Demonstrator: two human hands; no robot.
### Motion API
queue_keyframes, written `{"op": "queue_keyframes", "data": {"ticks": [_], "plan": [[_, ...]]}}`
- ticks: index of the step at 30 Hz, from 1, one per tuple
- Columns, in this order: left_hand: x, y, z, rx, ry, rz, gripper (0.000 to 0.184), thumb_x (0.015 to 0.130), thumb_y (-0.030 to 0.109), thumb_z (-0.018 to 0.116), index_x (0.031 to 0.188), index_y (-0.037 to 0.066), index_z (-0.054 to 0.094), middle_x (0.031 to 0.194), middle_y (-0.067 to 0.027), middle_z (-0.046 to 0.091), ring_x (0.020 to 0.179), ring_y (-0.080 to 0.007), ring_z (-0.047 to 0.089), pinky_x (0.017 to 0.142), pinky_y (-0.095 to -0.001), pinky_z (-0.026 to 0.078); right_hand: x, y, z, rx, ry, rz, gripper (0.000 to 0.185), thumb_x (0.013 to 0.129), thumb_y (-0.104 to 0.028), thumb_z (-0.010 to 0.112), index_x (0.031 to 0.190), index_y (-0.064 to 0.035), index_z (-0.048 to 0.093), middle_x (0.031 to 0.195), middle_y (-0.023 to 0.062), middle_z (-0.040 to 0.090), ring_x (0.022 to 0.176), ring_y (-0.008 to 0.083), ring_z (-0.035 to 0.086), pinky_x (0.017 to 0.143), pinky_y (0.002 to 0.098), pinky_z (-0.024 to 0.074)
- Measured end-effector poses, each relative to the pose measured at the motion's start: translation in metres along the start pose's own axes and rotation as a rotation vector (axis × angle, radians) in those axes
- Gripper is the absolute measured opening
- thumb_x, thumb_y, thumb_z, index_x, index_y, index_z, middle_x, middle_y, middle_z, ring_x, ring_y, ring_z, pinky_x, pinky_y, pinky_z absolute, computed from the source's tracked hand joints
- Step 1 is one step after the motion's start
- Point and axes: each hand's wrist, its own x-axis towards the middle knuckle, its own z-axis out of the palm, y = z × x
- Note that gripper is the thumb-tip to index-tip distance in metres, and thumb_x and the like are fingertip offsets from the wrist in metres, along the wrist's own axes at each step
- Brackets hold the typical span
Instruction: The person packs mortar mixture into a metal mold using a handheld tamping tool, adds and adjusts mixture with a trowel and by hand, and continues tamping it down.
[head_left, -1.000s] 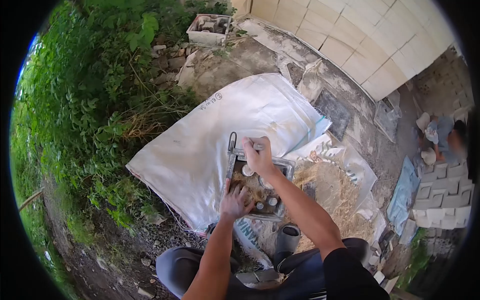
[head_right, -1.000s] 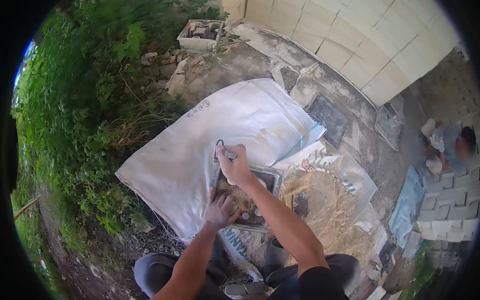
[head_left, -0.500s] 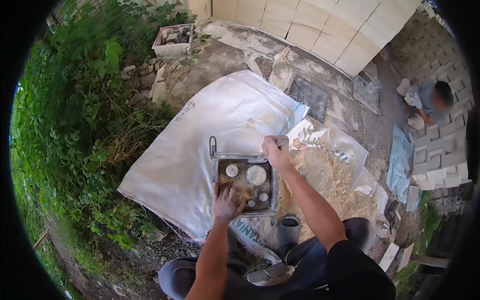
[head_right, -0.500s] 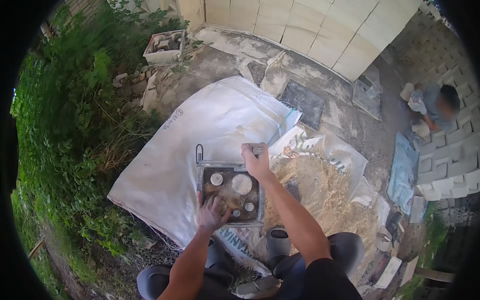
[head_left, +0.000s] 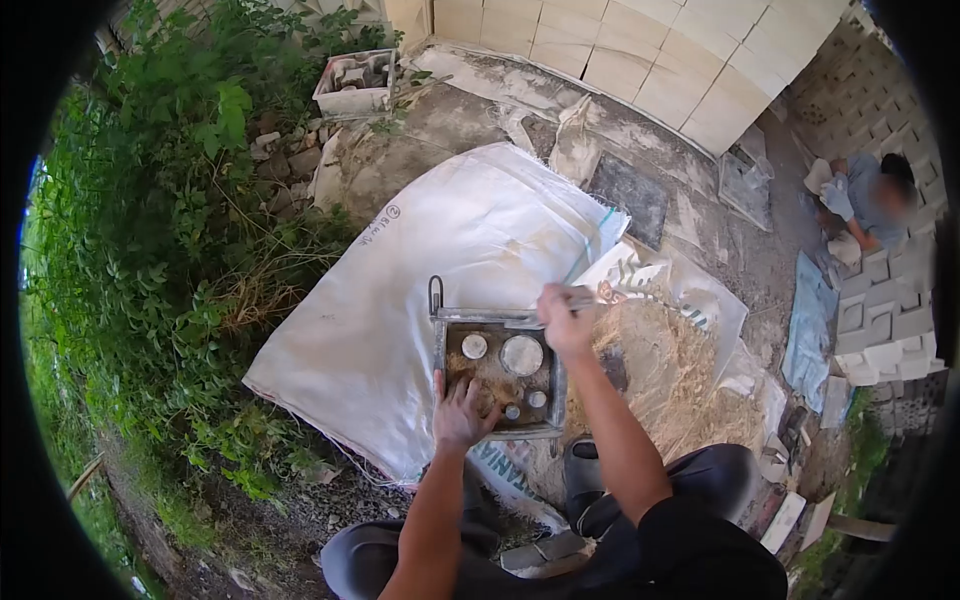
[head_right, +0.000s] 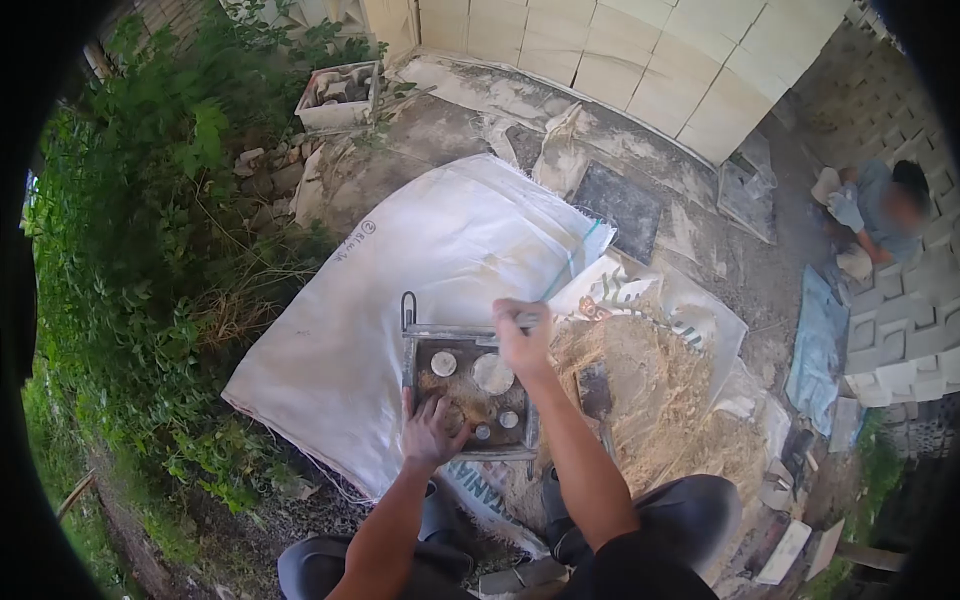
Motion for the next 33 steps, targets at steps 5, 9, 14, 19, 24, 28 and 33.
{"op": "queue_keyframes", "data": {"ticks": [5,9,14,19,24,28,33], "plan": [[0.003,0.002,0.004,-0.018,0.015,-0.014,0.054,0.075,0.042,0.063,0.111,0.002,0.054,0.105,-0.0168,0.060,0.101,-0.0296,0.059,0.113,-0.0497,0.009,0.020,-0.021,0.027,-0.316,-0.150,0.266,0.028,0.083,-0.014,0.061,0.059,-0.0009,0.056,0.048,-0.0030,0.043,0.046,0.0061,0.038,0.045,0.0276,0.0315],[-0.001,-0.004,-0.003,0.010,0.020,0.000,0.054,0.074,0.041,0.064,0.111,0.002,0.054,0.107,-0.0175,0.059,0.104,-0.0293,0.057,0.113,-0.0497,0.009,0.003,0.017,0.019,-0.182,-0.361,0.199,0.038,0.085,-0.015,0.060,0.052,-0.0028,0.046,0.047,-0.0051,0.038,0.047,0.0035,0.034,0.043,0.0273,0.0271],[0.001,0.002,0.001,0.006,0.021,-0.007,0.054,0.075,0.042,0.063,0.111,0.002,0.054,0.108,-0.0175,0.058,0.106,-0.0300,0.056,0.113,-0.0503,0.008,0.012,-0.027,0.035,-0.214,-0.356,0.216,0.036,0.086,-0.010,0.055,0.053,-0.0015,0.044,0.047,-0.0043,0.036,0.046,0.0043,0.029,0.043,0.0274,0.0244],[0.000,-0.001,-0.002,0.004,0.001,-0.023,0.055,0.075,0.044,0.062,0.111,0.003,0.053,0.110,-0.0174,0.058,0.107,-0.0296,0.055,0.113,-0.0499,0.007,-0.017,0.005,0.026,-0.297,-0.207,0.021,0.035,0.086,-0.010,0.055,0.054,0.0002,0.043,0.045,-0.0003,0.033,0.044,0.0077,0.031,0.043,0.0284,0.0258],[0.001,-0.004,0.005,-0.002,0.009,-0.068,0.056,0.076,0.044,0.061,0.112,0.002,0.053,0.112,-0.0171,0.058,0.108,-0.0288,0.055,0.114,-0.0490,0.006,-0.004,-0.038,0.042,-0.263,-0.066,0.095,0.035,0.084,-0.010,0.055,0.054,0.0018,0.042,0.045,0.0051,0.032,0.041,0.0087,0.033,0.043,0.0283,0.0277],[0.001,-0.005,0.000,-0.026,0.004,-0.041,0.057,0.076,0.045,0.062,0.113,0.002,0.053,0.113,-0.0158,0.057,0.109,-0.0274,0.055,0.114,-0.0484,0.007,-0.008,0.020,0.029,-0.298,-0.257,-0.092,0.036,0.084,-0.009,0.052,0.051,-0.0014,0.041,0.044,-0.0007,0.036,0.041,0.0073,0.032,0.042,0.0279,0.0250],[0.001,-0.003,0.002,-0.029,0.003,-0.039,0.056,0.076,0.045,0.062,0.112,0.002,0.053,0.108,-0.0156,0.058,0.108,-0.0263,0.055,0.114,-0.0484,0.007,0.005,-0.026,0.059,-0.183,-0.166,0.039,0.035,0.083,-0.007,0.051,0.051,-0.0006,0.040,0.043,0.0021,0.033,0.039,0.0081,0.031,0.041,0.0289,0.0235]]}}
